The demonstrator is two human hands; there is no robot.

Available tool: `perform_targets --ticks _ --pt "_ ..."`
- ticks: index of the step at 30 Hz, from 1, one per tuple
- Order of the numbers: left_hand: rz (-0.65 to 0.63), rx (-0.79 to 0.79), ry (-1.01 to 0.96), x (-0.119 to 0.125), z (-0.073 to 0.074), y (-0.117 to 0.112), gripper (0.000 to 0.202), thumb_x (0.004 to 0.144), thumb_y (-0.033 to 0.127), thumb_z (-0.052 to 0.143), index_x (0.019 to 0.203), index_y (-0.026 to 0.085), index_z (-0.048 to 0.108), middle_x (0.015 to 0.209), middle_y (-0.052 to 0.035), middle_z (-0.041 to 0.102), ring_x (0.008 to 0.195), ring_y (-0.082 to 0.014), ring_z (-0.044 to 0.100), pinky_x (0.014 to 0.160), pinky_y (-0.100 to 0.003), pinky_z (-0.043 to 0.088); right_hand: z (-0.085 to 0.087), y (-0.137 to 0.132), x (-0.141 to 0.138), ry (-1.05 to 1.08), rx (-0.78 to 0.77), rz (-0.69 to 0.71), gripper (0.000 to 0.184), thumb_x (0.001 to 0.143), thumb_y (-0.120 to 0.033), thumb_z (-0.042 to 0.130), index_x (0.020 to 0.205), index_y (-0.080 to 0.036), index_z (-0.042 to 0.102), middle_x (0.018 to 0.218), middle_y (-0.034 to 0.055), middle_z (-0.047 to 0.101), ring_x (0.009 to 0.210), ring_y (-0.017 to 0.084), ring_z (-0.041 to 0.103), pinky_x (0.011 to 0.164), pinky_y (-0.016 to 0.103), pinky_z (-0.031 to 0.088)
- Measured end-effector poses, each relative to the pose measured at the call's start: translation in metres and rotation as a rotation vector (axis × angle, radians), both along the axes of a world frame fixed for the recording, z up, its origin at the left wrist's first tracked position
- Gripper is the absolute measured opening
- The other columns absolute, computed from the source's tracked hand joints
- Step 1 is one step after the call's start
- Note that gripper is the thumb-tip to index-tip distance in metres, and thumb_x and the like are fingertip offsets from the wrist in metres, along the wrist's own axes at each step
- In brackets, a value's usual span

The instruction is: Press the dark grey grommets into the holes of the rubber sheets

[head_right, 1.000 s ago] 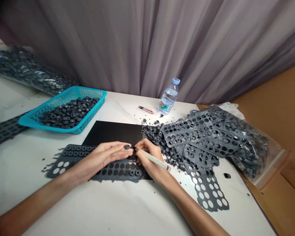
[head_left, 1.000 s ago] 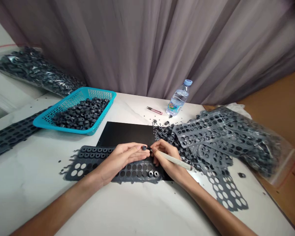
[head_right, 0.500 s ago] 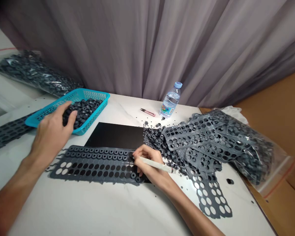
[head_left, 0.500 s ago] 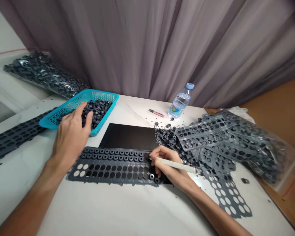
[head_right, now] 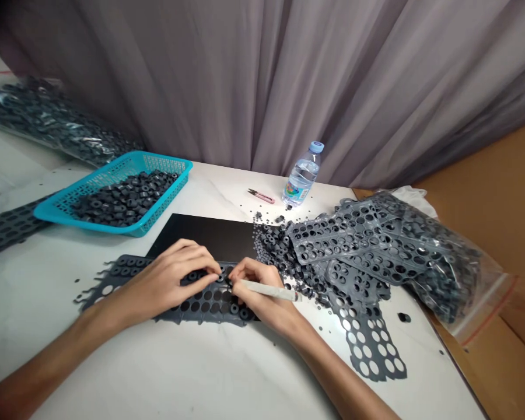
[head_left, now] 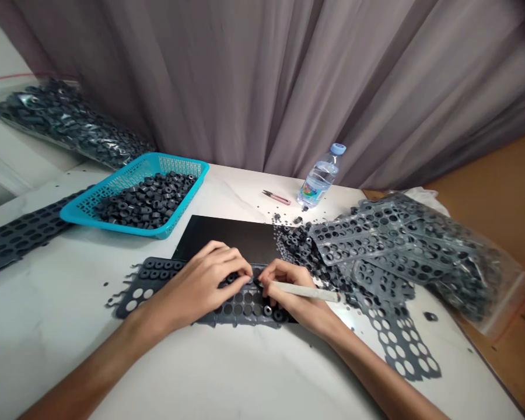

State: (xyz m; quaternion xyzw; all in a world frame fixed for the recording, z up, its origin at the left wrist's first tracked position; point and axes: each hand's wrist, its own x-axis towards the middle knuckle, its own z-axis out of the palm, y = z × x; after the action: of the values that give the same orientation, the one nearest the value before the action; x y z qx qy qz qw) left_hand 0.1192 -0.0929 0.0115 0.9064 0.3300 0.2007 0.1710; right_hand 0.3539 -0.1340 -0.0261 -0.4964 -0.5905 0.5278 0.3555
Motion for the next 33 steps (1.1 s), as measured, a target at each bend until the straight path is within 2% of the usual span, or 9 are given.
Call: perform_targets --ticks 4,11,17,20,22,25,28,31,33 --pt "-0.038 -0.011 0.045 0.002 -0.006 -0.004 0.012 0.103 0.023 0.057 0.109 0.025 0.068 0.106 0.0004 0.070 0.101 -0.0214 0.059 0.095 -0.037 0.042 0.001 0.000 0.000 -0.003 0.004 0.001 0.009 0.083 -0.013 0.060 0.087 -0.020 0.065 0.078 -0.0015 0.066 0.066 0.012 0.059 0.058 0.023 0.042" --pt "-0.033 -0.054 0.045 -0.002 -0.006 0.000 0.012 0.102 0.020 0.057 0.108 0.024 0.067 0.107 0.0017 0.070 0.102 -0.0200 0.058 0.094 -0.035 0.042 0.002 0.000 -0.001 0.012 -0.009 0.013 0.008 0.084 -0.015 0.060 0.089 -0.019 0.065 0.078 -0.0010 0.066 0.066 0.013 0.058 0.058 0.023 0.041" --pt "-0.061 0.054 0.084 0.004 -0.009 -0.003 0.016 0.104 0.029 0.055 0.111 0.023 0.068 0.106 -0.0028 0.070 0.101 -0.0227 0.060 0.097 -0.039 0.042 0.006 -0.001 -0.004 -0.083 0.072 0.028 0.003 0.087 -0.018 0.061 0.085 -0.019 0.063 0.074 -0.0022 0.061 0.065 0.012 0.052 0.058 0.023 0.037" --pt "-0.096 0.136 0.109 0.009 -0.016 -0.007 0.023 0.107 0.021 0.046 0.106 0.022 0.070 0.106 -0.0049 0.071 0.099 -0.0235 0.062 0.099 -0.043 0.041 0.009 -0.003 -0.005 -0.190 0.143 0.038 0.009 0.091 -0.023 0.061 0.082 -0.019 0.062 0.068 -0.0031 0.055 0.062 0.012 0.046 0.056 0.023 0.034" --pt "-0.077 0.129 0.017 0.012 -0.018 -0.010 0.028 0.107 0.019 0.043 0.101 0.022 0.070 0.103 -0.0051 0.072 0.097 -0.0227 0.064 0.100 -0.043 0.042 0.010 -0.004 -0.006 -0.235 0.184 0.039 0.013 0.092 -0.026 0.060 0.081 -0.019 0.061 0.066 -0.0032 0.052 0.061 0.012 0.043 0.055 0.023 0.033" --pt "0.175 -0.065 -0.347 0.011 -0.012 -0.007 0.021 0.106 0.031 0.050 0.098 0.023 0.068 0.097 -0.0040 0.073 0.093 -0.0212 0.066 0.093 -0.038 0.049 0.009 -0.006 -0.007 -0.252 0.203 0.033 0.013 0.092 -0.026 0.061 0.081 -0.019 0.061 0.067 -0.0031 0.052 0.061 0.012 0.043 0.055 0.023 0.033" --pt "0.425 -0.437 -0.718 0.002 -0.003 0.004 0.022 0.099 0.043 0.061 0.102 0.022 0.068 0.101 -0.0040 0.073 0.098 -0.0212 0.070 0.095 -0.035 0.052 0.004 -0.006 -0.006 -0.203 0.149 0.019 0.010 0.089 -0.023 0.061 0.081 -0.019 0.061 0.069 -0.0026 0.055 0.063 0.012 0.047 0.056 0.023 0.035" --pt "0.409 -0.772 -0.898 -0.008 -0.004 0.016 0.027 0.095 0.045 0.067 0.106 0.020 0.070 0.116 -0.0072 0.072 0.113 -0.0240 0.069 0.108 -0.039 0.049 0.000 -0.003 -0.004 -0.065 0.053 -0.003 0.003 0.085 -0.018 0.059 0.083 -0.019 0.061 0.075 -0.0015 0.060 0.064 0.012 0.052 0.055 0.023 0.038" --pt "0.357 -0.913 -0.920 -0.011 -0.007 0.020 0.029 0.094 0.044 0.069 0.109 0.019 0.070 0.122 -0.0090 0.071 0.120 -0.0258 0.068 0.112 -0.042 0.048 -0.001 -0.001 -0.003 0.018 0.013 -0.008 0.004 0.083 -0.016 0.058 0.084 -0.019 0.060 0.077 -0.0010 0.063 0.062 0.012 0.054 0.054 0.023 0.040"
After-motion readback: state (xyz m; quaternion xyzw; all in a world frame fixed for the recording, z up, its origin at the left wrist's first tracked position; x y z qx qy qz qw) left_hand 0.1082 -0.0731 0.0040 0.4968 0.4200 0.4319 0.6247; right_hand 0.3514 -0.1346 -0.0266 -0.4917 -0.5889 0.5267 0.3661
